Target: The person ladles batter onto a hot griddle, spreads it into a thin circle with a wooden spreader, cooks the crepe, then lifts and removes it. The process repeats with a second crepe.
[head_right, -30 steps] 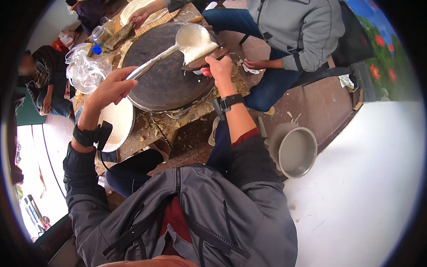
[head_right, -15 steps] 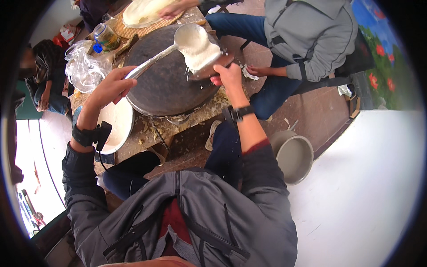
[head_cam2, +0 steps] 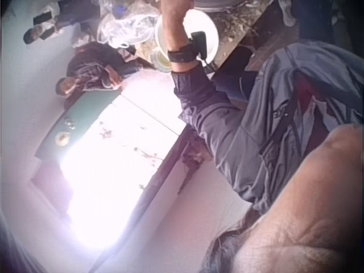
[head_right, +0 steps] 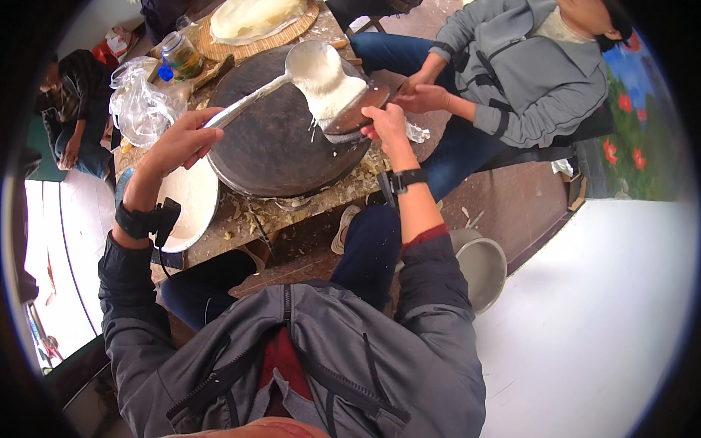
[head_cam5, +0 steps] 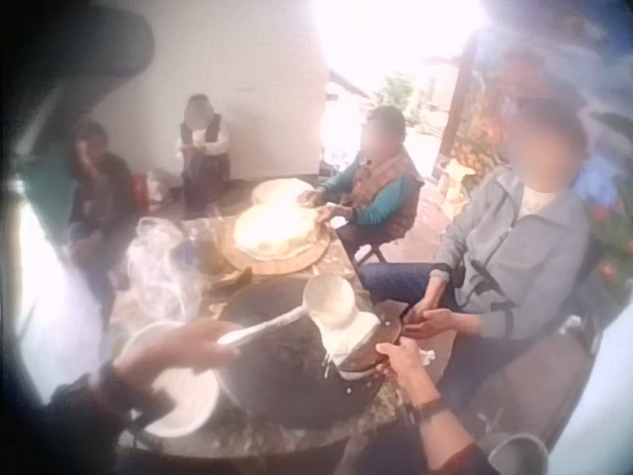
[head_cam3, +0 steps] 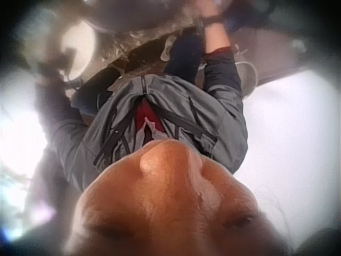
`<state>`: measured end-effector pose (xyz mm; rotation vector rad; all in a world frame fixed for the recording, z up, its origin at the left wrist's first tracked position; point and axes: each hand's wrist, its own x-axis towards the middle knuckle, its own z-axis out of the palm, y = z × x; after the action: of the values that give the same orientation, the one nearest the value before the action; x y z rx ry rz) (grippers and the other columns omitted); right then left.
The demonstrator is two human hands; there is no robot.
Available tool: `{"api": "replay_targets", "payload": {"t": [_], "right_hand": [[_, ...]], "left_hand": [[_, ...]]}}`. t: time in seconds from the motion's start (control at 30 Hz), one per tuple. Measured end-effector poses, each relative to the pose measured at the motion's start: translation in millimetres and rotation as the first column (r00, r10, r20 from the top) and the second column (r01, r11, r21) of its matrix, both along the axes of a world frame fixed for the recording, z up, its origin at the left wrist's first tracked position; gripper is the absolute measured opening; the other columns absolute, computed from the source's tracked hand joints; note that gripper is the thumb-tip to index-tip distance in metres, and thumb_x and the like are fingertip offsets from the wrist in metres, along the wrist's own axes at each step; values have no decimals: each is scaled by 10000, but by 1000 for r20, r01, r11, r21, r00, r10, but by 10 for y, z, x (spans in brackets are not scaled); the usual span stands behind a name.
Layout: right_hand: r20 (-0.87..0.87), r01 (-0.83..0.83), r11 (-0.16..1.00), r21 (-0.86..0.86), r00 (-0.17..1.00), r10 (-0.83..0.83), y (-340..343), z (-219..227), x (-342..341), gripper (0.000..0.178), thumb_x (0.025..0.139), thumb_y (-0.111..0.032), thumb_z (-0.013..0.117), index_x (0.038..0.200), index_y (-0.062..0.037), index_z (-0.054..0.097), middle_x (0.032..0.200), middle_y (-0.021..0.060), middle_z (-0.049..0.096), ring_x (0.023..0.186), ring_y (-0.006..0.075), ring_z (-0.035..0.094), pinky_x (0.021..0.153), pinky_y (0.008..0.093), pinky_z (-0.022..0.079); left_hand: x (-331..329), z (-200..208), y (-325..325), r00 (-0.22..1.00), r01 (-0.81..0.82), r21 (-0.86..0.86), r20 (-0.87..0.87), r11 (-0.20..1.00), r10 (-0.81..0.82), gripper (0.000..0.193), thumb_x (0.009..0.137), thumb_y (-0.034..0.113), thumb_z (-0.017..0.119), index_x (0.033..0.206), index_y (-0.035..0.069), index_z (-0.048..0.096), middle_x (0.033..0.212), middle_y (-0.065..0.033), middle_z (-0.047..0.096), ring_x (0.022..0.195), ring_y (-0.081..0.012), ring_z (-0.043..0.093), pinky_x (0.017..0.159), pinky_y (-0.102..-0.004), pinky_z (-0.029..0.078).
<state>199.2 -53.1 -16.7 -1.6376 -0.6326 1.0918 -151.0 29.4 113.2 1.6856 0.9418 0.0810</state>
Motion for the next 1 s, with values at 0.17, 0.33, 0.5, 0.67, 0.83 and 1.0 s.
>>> {"api": "replay_targets", "payload": {"t": [0.17, 0.33, 0.5, 0.67, 0.83, 1.0], "right_hand": [[1, -32, 999, 15, 999, 32, 156, -16, -41, 202, 812, -167, 680, 893, -2, 596, 710, 51, 602, 503, 144, 589, 390, 230, 403], [156, 64, 989, -135, 987, -43, 191, 20, -20, 214, 794, -147, 655, 899, 35, 612, 728, 99, 646, 488, 179, 613, 388, 254, 424], [19, -64, 997, 37, 998, 63, 325, 31, -54, 193, 810, -158, 675, 866, 4, 587, 736, 70, 611, 504, 163, 595, 412, 238, 423], [99, -28, 998, -55, 995, 34, 368, 12, -51, 205, 793, -171, 677, 869, 1, 594, 722, 59, 608, 483, 152, 588, 371, 233, 402], [56, -5, 999, 39, 998, 3, 480, 0, -74, 194, 772, -135, 677, 811, 29, 581, 700, 106, 623, 496, 210, 628, 389, 275, 440], [190, -9, 989, -145, 981, 37, 533, 42, 127, 209, 760, -173, 696, 796, 7, 595, 672, 74, 602, 499, 184, 612, 382, 264, 410]], "left_hand": [[-24, -17, 13, 1000, -24, 2, -2, 1000, 24, 376, 897, 152, 534, 1237, -10, 527, 545, 50, 437, 359, -18, 388, 330, -173, 298], [-130, -1, 46, 998, -63, -5, 4, 998, 63, 416, 903, 163, 537, 1277, -16, 503, 551, 50, 442, 361, -14, 385, 329, -170, 287], [-191, -17, 45, 994, -108, -8, -1, 994, 108, 444, 909, 173, 542, 1307, -15, 483, 543, 51, 438, 358, -14, 377, 329, -170, 281], [-270, -32, 96, 994, -103, -31, 18, 994, 103, 439, 914, 174, 546, 1307, -11, 481, 537, 52, 438, 347, -13, 363, 327, -168, 276], [-286, -32, 80, 989, -129, -45, 63, 991, 132, 105, 897, 151, 532, 872, 50, 541, 544, 46, 443, 358, -25, 373, 338, -194, 272], [-327, -14, 85, 987, -151, -37, 43, 988, 153, 115, 897, 157, 534, 899, 43, 549, 535, 49, 438, 358, -23, 375, 337, -188, 270]]}}
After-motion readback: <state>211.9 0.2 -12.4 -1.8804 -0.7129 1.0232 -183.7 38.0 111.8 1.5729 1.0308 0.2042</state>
